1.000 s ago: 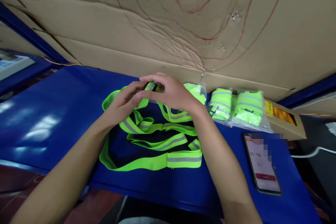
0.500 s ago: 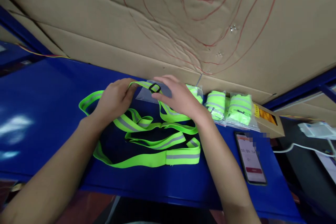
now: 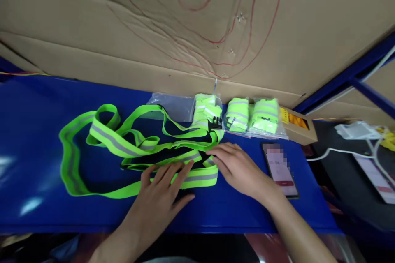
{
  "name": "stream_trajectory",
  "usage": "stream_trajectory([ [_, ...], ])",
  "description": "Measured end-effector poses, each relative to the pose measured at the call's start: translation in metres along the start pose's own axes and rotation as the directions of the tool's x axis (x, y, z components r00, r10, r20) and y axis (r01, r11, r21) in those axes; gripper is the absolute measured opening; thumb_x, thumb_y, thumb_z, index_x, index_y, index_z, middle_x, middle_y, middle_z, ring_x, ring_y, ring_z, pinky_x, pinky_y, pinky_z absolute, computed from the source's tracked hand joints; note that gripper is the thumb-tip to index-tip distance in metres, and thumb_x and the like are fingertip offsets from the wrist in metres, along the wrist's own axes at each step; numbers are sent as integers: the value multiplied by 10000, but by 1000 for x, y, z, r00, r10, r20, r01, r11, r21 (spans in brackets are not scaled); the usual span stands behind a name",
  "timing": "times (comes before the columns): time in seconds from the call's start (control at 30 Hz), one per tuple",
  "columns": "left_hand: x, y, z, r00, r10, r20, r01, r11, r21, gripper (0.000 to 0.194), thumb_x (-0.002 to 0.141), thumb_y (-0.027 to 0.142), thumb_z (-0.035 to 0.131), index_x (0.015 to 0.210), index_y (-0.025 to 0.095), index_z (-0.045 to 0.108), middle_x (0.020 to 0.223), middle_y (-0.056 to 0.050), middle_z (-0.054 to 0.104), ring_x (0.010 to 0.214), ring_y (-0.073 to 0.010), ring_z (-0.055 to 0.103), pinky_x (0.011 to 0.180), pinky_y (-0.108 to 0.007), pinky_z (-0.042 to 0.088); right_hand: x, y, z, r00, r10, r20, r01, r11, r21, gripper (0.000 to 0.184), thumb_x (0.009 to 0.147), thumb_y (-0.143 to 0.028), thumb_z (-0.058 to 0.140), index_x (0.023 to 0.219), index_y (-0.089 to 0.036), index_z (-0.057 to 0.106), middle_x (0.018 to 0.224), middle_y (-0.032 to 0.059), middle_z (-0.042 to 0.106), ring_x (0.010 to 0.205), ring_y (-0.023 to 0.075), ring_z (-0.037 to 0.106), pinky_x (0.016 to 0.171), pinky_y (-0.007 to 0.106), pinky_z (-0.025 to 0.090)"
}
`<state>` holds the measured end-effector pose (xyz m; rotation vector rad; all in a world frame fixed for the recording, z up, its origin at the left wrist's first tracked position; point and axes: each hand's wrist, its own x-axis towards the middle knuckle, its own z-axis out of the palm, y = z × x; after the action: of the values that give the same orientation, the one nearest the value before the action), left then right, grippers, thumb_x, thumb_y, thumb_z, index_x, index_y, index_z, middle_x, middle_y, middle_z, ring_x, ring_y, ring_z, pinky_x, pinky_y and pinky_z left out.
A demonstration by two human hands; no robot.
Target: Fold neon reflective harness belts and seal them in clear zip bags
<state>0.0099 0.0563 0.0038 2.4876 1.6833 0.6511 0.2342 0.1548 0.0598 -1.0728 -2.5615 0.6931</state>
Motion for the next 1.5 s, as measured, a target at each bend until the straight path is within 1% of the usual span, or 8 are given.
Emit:
stream_trajectory([
  [0.13,-3,-16,3,999,-45,19,46,998,-44,471,871,343,755,1305,204,635,1187,-130,726,1094,-351,662,986,-575,418,5,-9,30,974,-202,100,202,979,11,645,913,-430,746,1483,-258,500,1359,101,671,1267,279,610,1092,490,487],
  [0.27,-1,-17,-12,993,-99,61,106,986,-129,332,857,276,758,1178,256,677,1130,-79,730,1079,-317,664,1019,-558,375,6,-8,48,945,-309,111,323,936,-143,571,869,-252,779,1393,-140,582,1120,121,733,1043,295,670,970,499,524],
  [0.53,7,-14,-40,996,4,93,17,974,-225,410,963,442,664,1332,308,547,1154,-51,766,1018,-263,708,1091,-518,354,-7,2,30,972,-231,45,229,972,45,452,883,-93,617,1311,-234,649,1095,77,742,1008,257,676,935,451,503],
  [0.87,20,-13,-27,987,-160,29,158,902,-402,191,1056,158,425,1090,252,588,932,31,721,813,-142,646,881,-325,455,-8,-27,50,880,-371,-298,331,927,-177,331,1031,-392,582,1271,-169,636,1218,99,730,1193,264,634,1047,451,446],
  [1.07,24,-9,-35,999,-42,-6,36,907,-419,227,1101,290,368,1149,237,583,962,20,709,837,-129,644,885,-307,451,-11,-24,53,956,-114,-271,145,984,100,164,1061,-215,507,964,-200,638,936,22,716,820,173,643,774,344,445],
  [1.2,21,-6,-31,989,131,-71,-144,966,-214,480,952,539,652,1302,220,571,1051,-23,748,916,-192,685,994,-381,405,-9,-23,44,992,38,-121,3,946,323,300,1100,-271,411,850,-206,564,768,-16,630,702,146,565,743,340,399],
  [1.33,18,-6,-27,981,110,-163,-138,975,-173,415,902,334,775,1253,182,613,1021,-31,755,886,-178,692,943,-350,435,-7,-23,36,995,78,-55,-45,891,451,316,1109,-317,388,874,-213,572,805,-14,647,773,144,583,784,327,410],
  [1.5,17,-13,-35,986,54,-156,-90,968,-234,459,870,450,791,1217,194,635,1043,-20,757,903,-171,697,932,-328,460,-12,-18,27,992,97,-78,-45,862,504,245,1086,-328,455,935,-242,628,1042,2,698,984,153,619,867,292,433],
])
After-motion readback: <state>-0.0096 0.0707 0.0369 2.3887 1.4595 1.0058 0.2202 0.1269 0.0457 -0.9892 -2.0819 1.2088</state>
